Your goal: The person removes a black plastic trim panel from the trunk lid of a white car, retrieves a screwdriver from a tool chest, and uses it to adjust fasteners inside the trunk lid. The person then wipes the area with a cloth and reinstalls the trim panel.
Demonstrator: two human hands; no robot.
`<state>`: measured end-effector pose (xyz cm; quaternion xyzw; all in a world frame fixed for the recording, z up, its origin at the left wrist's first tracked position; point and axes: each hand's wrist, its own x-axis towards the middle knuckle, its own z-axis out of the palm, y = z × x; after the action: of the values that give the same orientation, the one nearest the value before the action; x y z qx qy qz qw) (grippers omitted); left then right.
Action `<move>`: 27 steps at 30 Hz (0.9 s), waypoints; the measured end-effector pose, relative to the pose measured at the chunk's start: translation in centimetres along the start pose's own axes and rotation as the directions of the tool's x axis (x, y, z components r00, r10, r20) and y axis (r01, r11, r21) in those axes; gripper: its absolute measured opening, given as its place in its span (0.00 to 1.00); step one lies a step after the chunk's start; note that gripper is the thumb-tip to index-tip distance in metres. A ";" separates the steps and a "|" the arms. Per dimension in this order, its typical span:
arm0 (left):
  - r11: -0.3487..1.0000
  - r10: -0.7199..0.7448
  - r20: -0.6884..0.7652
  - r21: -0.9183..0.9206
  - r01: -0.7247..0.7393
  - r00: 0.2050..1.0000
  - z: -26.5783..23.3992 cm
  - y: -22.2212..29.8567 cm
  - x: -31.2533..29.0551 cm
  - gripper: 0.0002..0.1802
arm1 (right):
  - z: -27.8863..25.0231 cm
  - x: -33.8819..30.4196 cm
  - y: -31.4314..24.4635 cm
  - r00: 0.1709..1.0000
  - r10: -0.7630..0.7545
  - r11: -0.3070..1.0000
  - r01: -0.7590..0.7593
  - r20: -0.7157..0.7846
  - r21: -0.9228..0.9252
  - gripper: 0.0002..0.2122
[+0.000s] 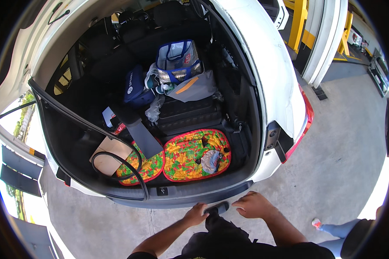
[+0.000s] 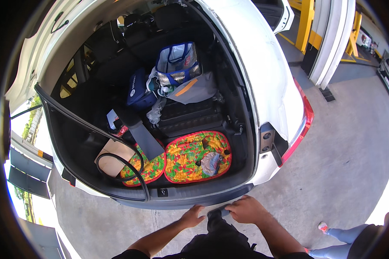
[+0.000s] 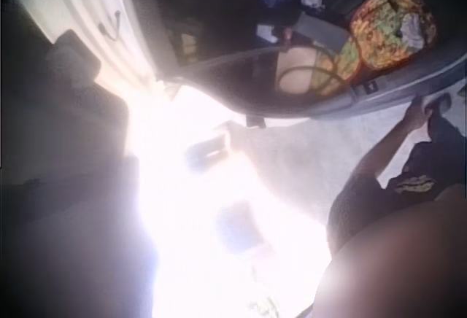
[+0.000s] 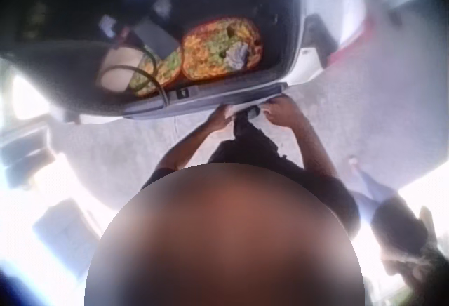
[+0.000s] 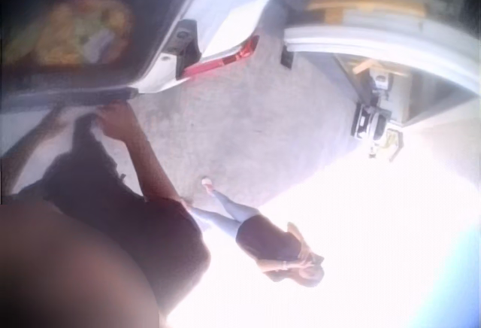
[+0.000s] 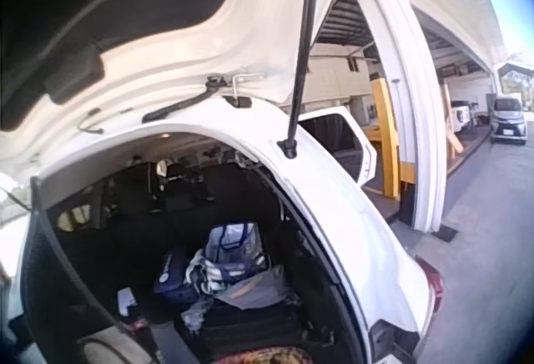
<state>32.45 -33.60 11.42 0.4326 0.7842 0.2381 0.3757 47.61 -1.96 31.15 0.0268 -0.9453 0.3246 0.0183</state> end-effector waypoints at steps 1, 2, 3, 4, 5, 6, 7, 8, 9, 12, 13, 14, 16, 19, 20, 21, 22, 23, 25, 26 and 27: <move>0.985 -0.166 0.183 0.066 0.157 0.969 3.8 -4.2 -6.2 0.37 | 1.0 -3.0 -0.3 0.998 0.059 0.998 -0.060 0.024 0.011 0.14; 0.946 -0.324 0.296 0.132 0.297 0.899 7.1 -7.1 -11.6 0.38 | 1.6 -5.7 -0.7 0.987 0.147 0.989 -0.147 0.066 0.003 0.14; 0.881 -0.465 0.352 0.271 0.387 0.812 9.8 -8.9 -15.7 0.39 | 1.8 -8.5 -1.1 0.964 0.217 0.973 -0.200 -0.154 0.119 0.12; 0.801 -0.595 0.444 0.261 0.539 0.670 11.9 -9.8 -18.5 0.39 | 1.9 -11.0 -1.3 0.921 0.305 0.952 -0.296 -0.245 0.072 0.12; 0.820 -0.569 0.475 0.268 0.506 0.671 13.6 -9.3 -19.6 0.39 | 1.6 -13.3 -1.3 0.878 0.337 0.935 -0.353 -0.341 0.015 0.11; 0.857 -0.514 0.387 0.191 0.479 0.765 14.9 -7.6 -18.5 0.39 | 0.8 -15.2 -1.1 0.874 0.364 0.926 -0.376 -0.322 0.028 0.11; 0.856 -0.514 0.350 0.154 0.493 0.783 15.8 -4.9 -16.8 0.38 | 0.0 -17.1 -1.2 0.876 0.387 0.919 -0.391 -0.289 0.048 0.11; 0.904 -0.422 0.262 0.043 0.426 0.868 16.4 -1.9 -13.6 0.36 | -0.8 -18.9 -1.1 0.878 0.409 0.912 -0.405 -0.251 0.068 0.11; 0.923 -0.363 0.204 -0.055 0.381 0.909 16.6 1.7 -9.4 0.35 | -2.2 -20.5 -0.5 0.882 0.419 0.907 -0.415 -0.217 0.064 0.11; 0.998 -0.008 0.121 -0.067 0.016 0.993 15.9 12.9 2.5 0.29 | -7.9 -23.9 3.2 0.877 0.431 0.900 -0.435 -0.210 0.029 0.11; 0.983 0.176 0.143 0.034 -0.183 0.974 15.4 16.1 6.2 0.28 | -10.4 -25.1 4.9 0.859 0.438 0.893 -0.450 -0.266 0.016 0.11; 0.893 0.421 0.133 0.113 -0.436 0.897 15.5 19.1 9.4 0.27 | -12.8 -26.3 6.7 0.834 0.445 0.883 -0.469 -0.326 0.003 0.11; 0.863 0.368 0.415 0.179 -0.472 0.832 15.4 23.0 16.2 0.25 | -17.7 -28.5 10.6 0.808 0.389 0.887 -0.458 -0.442 -0.056 0.11; 0.848 0.089 0.594 0.377 -0.374 0.800 17.4 25.0 26.0 0.25 | -24.4 -31.1 15.9 0.825 0.354 0.900 -0.428 -0.441 -0.080 0.11; 0.896 0.013 0.495 0.379 -0.229 0.869 18.6 24.9 28.6 0.26 | -27.0 -31.2 18.2 0.852 0.355 0.912 -0.406 -0.386 -0.059 0.11; 0.927 -0.065 0.391 0.364 -0.090 0.918 20.3 24.5 29.6 0.27 | -29.5 -31.4 20.3 0.869 0.385 0.910 -0.413 -0.312 -0.026 0.11; 0.942 -0.213 0.328 0.317 0.105 0.920 22.0 24.1 30.6 0.25 | -31.9 -31.2 22.5 0.880 0.321 0.940 -0.342 -0.351 0.002 0.11; 0.907 -0.386 0.286 0.288 0.306 0.877 23.8 23.8 30.8 0.23 | -34.2 -30.6 24.7 0.883 0.282 0.956 -0.292 -0.375 0.029 0.11; 0.872 -0.404 0.553 0.474 0.123 0.729 26.7 23.7 30.5 0.23 | -38.5 -29.2 29.6 0.889 0.223 0.975 -0.195 -0.401 0.109 0.11; 0.856 -0.514 0.598 0.399 0.328 0.615 27.5 24.0 31.2 0.23 | -40.6 -28.4 32.3 0.883 0.261 0.964 -0.220 -0.390 0.147 0.11; 0.818 -0.574 0.545 0.356 0.451 0.611 28.0 24.6 32.2 0.23 | -42.5 -27.6 35.4 0.877 0.315 0.945 -0.255 -0.362 0.204 0.11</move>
<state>55.95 7.94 -0.64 0.2755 0.7204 -0.1122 0.6266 73.70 53.13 41.59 -0.1767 -0.8891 0.3925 0.1556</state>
